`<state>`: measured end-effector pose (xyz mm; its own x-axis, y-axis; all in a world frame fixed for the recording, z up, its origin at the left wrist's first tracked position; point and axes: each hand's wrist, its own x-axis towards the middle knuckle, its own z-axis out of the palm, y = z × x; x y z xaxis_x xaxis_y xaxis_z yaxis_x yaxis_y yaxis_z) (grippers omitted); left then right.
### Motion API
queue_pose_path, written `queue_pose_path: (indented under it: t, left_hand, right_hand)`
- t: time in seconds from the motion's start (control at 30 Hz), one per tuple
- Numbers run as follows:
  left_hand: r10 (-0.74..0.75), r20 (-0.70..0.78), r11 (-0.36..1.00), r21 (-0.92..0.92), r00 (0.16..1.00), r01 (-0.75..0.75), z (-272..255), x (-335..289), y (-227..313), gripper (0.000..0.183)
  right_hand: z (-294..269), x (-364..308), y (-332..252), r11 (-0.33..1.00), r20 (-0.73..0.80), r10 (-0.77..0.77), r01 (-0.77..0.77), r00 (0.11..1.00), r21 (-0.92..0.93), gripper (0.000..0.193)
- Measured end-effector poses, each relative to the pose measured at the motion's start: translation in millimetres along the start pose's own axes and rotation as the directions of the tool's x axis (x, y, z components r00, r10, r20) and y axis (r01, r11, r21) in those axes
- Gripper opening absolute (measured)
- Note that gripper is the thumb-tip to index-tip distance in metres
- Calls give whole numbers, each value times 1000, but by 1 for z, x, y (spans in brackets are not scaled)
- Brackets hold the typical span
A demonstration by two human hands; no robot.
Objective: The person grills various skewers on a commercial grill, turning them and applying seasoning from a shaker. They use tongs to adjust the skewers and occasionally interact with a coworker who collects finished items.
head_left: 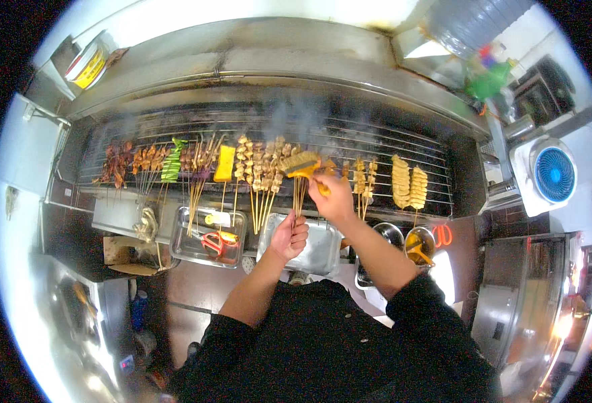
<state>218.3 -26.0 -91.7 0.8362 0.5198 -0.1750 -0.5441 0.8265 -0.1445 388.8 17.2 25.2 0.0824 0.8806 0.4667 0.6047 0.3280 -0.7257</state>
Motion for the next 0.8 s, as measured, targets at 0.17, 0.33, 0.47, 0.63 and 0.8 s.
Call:
queue_pose_path:
  t: [0.17, 0.33, 0.47, 0.63, 0.8]
  left_hand:
    - [250, -370, 918, 383, 895, -99, -3, 2, -9, 18]
    - [664, -379, 466, 884, 644, 40, 14, 0, -26, 16]
    - [688, -381, 471, 882, 617, 19, 10, 4, -27, 23]
    - [747, -316, 228, 948, 585, 221, 14, 8, -22, 37]
    - [800, 146, -548, 571, 582, 611, 58, -50, -18, 36]
  right_hand:
    - [-21, -38, -8, 985, 94, 173, -174, 980, 4, 23]
    - [-102, -66, -32, 981, -114, 195, -194, 974, 13, 18]
    - [-176, -103, -37, 910, -147, 341, -365, 929, -196, 19]
    - [-210, -142, -21, 691, -118, 609, -597, 784, -408, 23]
    - [-186, -172, 35, 603, -24, 696, -603, 717, -522, 28]
